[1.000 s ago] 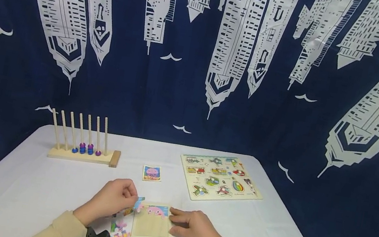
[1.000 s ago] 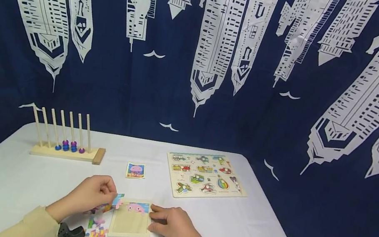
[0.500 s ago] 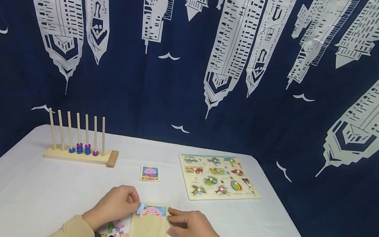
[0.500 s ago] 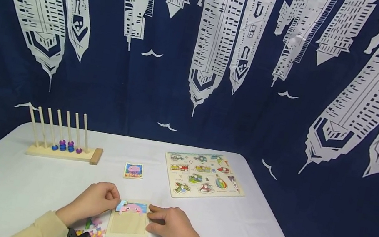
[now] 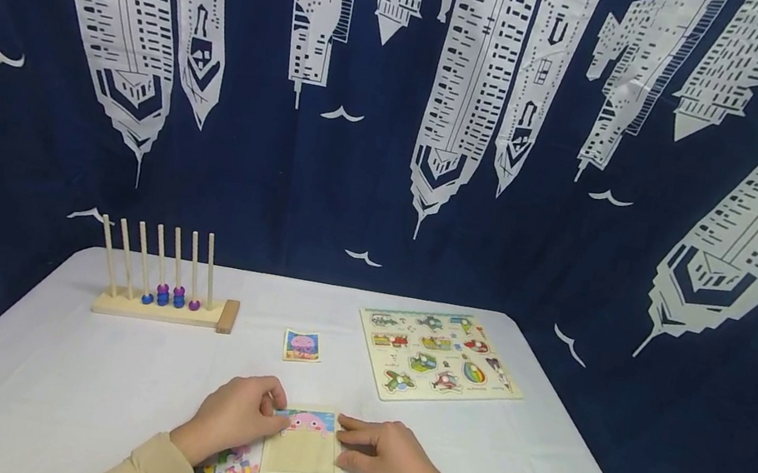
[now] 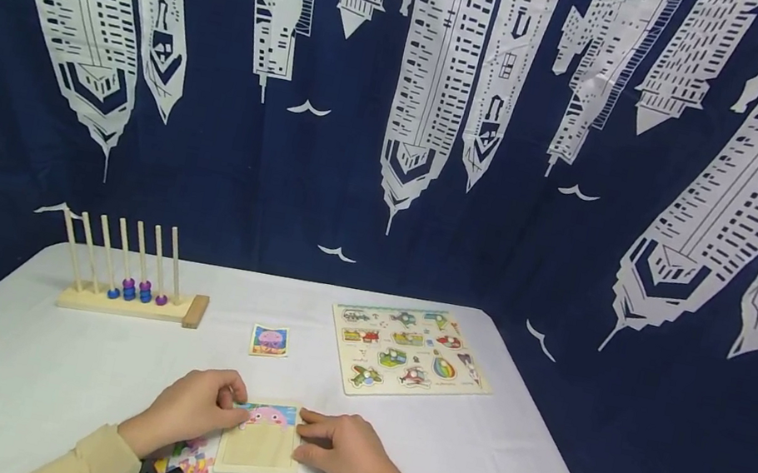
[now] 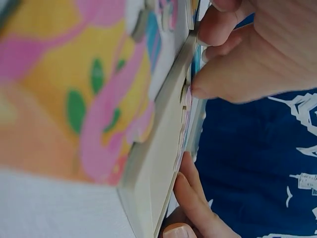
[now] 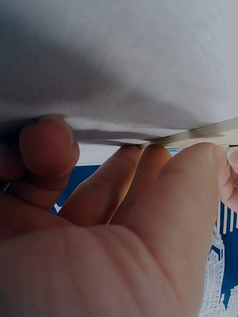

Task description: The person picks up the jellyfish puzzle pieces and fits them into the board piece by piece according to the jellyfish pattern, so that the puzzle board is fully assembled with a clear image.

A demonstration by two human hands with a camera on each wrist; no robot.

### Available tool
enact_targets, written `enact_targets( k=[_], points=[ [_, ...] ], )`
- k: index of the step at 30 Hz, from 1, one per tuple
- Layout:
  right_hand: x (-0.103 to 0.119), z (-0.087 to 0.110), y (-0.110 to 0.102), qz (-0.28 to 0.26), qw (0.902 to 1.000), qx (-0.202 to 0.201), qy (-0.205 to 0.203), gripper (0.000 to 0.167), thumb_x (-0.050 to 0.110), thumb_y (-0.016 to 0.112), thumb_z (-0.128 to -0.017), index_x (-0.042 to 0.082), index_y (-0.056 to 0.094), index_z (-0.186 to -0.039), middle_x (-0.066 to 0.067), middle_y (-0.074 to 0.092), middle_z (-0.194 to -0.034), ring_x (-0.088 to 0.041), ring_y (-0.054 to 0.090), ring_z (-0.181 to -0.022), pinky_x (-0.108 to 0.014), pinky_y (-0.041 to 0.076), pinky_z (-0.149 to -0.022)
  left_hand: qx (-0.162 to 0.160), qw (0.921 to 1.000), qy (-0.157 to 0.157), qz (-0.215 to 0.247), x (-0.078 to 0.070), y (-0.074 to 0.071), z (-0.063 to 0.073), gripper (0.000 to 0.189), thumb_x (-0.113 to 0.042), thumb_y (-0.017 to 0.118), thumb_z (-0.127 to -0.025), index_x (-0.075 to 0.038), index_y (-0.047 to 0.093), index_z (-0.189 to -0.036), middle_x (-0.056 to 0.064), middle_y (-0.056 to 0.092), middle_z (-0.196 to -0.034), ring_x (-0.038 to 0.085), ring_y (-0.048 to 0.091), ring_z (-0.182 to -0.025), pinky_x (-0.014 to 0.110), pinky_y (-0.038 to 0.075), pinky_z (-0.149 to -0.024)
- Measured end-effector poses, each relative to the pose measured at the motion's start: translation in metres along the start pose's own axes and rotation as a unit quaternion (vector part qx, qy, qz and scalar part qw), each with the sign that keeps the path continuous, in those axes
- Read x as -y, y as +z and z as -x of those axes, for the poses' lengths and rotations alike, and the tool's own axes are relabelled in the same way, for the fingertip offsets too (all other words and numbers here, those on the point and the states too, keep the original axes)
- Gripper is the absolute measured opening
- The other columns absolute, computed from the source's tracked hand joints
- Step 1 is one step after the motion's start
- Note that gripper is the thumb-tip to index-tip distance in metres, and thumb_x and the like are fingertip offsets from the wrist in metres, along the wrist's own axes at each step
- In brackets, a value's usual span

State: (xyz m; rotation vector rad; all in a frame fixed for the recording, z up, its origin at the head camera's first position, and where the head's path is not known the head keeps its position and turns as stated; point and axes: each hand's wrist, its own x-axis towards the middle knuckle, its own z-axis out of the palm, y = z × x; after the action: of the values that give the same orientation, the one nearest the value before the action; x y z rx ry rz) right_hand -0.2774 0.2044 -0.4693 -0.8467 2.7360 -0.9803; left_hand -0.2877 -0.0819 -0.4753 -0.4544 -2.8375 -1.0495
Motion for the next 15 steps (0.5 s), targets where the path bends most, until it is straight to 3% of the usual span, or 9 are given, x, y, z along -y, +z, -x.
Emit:
enact_targets(
  k=[11, 15],
  points=[
    [-0.0017, -0.0004, 0.0012, 0.007, 0.9999, -0.002, -0.008, 0.039, 0.045, 0.075, -0.091, 0.02, 0.077, -0.121, 0.008, 0.064, -0.14, -0.015, 0.061, -0.129, -0.04, 0.05, -0.105, 0.028, 0.9988, 0.038, -0.015, -0.0018, -0.0012, 0.0, 0.022, -0.038, 0.083, -0.085, -0.024, 0.078, -0.101, -0.015, 0.056, -0.072, 0.006, 0.048, -0.062, 0.027, 0.038, -0.055],
    [-0.002, -0.0009, 0.0016, 0.006, 1.0, -0.002, -0.003, 0.038, 0.045, 0.075, -0.092, 0.021, 0.077, -0.121, 0.01, 0.063, -0.141, -0.013, 0.061, -0.13, -0.039, 0.05, -0.106, 0.032, 0.9972, 0.051, -0.044, -0.0032, -0.0006, 0.0008, 0.026, -0.039, 0.082, -0.087, -0.023, 0.081, -0.108, -0.015, 0.054, -0.073, 0.004, 0.047, -0.062, 0.025, 0.038, -0.055]
  ],
)
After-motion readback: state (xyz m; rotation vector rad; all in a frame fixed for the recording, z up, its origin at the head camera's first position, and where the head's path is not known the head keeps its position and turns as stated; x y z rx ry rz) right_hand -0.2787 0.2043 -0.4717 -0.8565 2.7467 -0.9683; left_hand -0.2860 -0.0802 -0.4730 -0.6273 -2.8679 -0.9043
